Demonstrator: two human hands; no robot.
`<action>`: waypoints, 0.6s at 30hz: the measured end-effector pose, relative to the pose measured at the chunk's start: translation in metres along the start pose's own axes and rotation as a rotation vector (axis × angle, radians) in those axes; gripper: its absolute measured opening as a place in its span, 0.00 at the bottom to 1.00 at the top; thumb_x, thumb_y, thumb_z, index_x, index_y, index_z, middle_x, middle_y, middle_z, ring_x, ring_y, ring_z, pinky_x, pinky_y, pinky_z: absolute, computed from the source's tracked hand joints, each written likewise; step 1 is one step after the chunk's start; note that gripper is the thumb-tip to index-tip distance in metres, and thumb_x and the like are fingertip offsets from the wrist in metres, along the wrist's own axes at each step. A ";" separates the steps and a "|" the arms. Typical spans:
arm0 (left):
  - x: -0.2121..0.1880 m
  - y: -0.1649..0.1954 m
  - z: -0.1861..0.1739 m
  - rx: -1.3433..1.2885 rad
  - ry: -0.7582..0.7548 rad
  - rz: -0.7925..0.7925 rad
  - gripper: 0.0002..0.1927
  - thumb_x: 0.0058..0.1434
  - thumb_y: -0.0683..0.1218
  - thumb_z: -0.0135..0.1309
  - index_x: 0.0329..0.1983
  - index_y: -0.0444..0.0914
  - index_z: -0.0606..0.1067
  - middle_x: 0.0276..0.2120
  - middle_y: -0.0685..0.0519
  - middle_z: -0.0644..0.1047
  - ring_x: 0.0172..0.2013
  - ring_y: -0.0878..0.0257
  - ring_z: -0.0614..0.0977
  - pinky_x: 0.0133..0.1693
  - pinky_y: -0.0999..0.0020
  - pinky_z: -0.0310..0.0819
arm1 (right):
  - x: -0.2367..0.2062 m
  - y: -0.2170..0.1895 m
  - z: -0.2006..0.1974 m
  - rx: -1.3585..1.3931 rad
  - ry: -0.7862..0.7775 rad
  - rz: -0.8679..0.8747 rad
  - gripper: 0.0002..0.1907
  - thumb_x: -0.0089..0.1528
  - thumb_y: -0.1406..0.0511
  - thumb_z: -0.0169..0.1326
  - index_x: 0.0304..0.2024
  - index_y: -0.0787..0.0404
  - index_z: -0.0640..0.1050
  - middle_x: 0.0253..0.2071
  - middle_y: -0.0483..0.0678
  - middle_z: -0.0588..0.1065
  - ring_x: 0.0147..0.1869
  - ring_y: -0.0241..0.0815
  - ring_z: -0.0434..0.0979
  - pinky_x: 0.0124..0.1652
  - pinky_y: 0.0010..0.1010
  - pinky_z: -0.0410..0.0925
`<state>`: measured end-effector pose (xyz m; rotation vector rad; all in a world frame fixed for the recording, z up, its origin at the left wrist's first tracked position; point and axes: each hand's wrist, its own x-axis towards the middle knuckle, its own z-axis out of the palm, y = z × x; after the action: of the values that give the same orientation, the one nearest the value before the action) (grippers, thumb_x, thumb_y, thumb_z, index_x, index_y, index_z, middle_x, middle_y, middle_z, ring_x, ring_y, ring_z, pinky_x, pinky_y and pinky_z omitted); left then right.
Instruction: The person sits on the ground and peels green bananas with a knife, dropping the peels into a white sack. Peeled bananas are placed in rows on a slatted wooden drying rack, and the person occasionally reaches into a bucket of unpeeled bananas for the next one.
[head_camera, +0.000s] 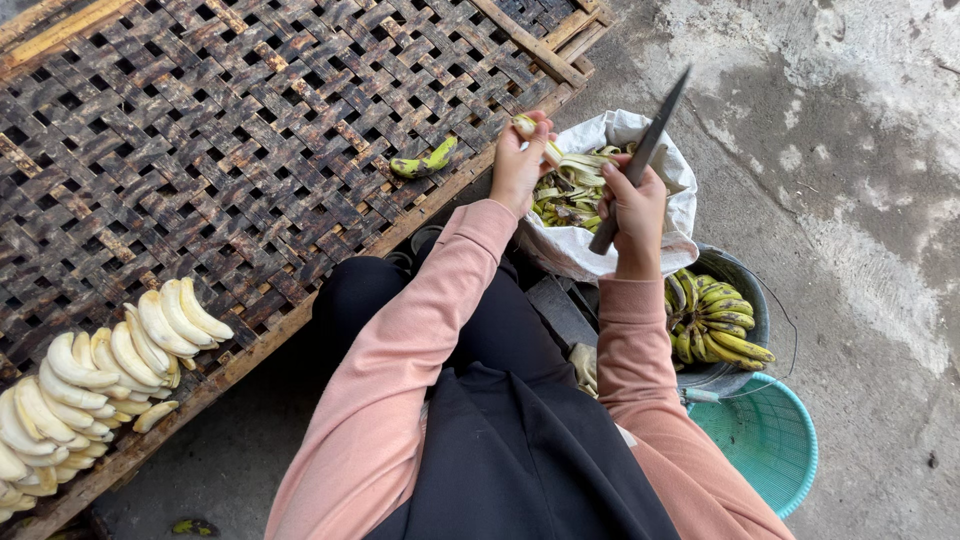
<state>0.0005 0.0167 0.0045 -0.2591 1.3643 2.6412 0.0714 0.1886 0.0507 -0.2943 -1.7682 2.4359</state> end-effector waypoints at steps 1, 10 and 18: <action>0.005 -0.001 -0.004 -0.023 0.039 0.006 0.13 0.71 0.47 0.52 0.57 0.41 0.70 0.46 0.51 0.77 0.45 0.62 0.79 0.41 0.65 0.82 | -0.001 0.004 -0.009 0.013 0.040 0.014 0.10 0.65 0.72 0.59 0.48 0.66 0.75 0.30 0.44 0.72 0.26 0.31 0.68 0.22 0.24 0.63; 0.000 -0.002 -0.001 0.241 -0.021 0.119 0.21 0.67 0.41 0.54 0.62 0.42 0.66 0.54 0.49 0.73 0.48 0.58 0.81 0.47 0.64 0.84 | -0.028 -0.013 -0.017 -0.310 0.067 -0.008 0.20 0.65 0.67 0.60 0.58 0.65 0.74 0.41 0.46 0.76 0.23 0.26 0.67 0.20 0.20 0.61; -0.024 0.003 0.018 0.636 -0.283 0.292 0.18 0.66 0.43 0.61 0.57 0.41 0.71 0.47 0.48 0.83 0.48 0.59 0.86 0.46 0.66 0.82 | -0.012 -0.053 0.045 -0.686 -0.224 -0.581 0.14 0.66 0.73 0.64 0.53 0.69 0.77 0.47 0.48 0.74 0.42 0.33 0.77 0.40 0.23 0.73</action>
<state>0.0220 0.0278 0.0225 0.4009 2.1459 2.1545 0.0721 0.1610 0.1161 0.4068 -2.3190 1.4678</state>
